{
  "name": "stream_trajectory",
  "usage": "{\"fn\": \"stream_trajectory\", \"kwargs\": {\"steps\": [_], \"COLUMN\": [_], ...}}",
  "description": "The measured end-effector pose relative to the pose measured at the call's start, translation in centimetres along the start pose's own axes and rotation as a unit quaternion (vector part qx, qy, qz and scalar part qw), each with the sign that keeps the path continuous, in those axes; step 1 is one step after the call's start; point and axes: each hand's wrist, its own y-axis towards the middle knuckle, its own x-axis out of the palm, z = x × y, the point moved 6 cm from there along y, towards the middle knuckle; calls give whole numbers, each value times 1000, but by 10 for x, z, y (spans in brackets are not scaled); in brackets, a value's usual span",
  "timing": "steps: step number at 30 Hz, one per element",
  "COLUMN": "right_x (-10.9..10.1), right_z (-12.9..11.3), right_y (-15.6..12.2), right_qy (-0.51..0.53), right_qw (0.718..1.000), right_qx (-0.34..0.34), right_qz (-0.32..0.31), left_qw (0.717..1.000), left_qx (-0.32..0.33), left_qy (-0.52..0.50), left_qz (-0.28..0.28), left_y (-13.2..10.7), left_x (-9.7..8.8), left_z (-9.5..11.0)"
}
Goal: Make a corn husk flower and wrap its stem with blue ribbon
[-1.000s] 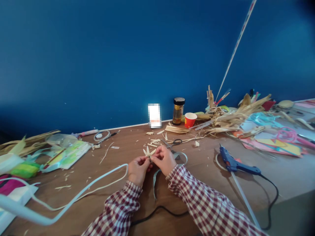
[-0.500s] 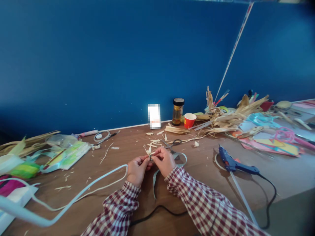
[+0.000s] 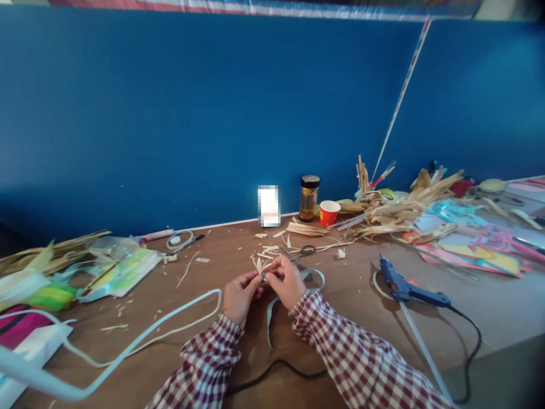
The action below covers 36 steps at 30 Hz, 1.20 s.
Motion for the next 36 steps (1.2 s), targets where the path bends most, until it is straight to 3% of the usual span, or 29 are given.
{"fn": "stream_trajectory", "kwargs": {"steps": [11, 14, 16, 22, 36], "right_x": [-1, 0, 2, 0, -4], "right_z": [-8, -5, -2, -8, -4], "right_y": [-4, -5, -5, -6, -3], "right_qy": [-38, -28, -19, -62, -49], "right_qw": [998, 999, 999, 996, 998], "right_qx": [-28, -3, 10, -45, -8], "right_qz": [28, 30, 26, 46, 43], "left_qw": [996, 995, 994, 994, 996], "left_qx": [65, 77, 79, 84, 64], "left_qy": [53, 66, 73, 76, 48], "left_qz": [4, -2, -2, -10, -31], "left_y": [2, 2, 2, 4, 1], "left_x": [-1, 0, -1, -1, 3], "left_z": [2, 2, 1, -1, 3]}}
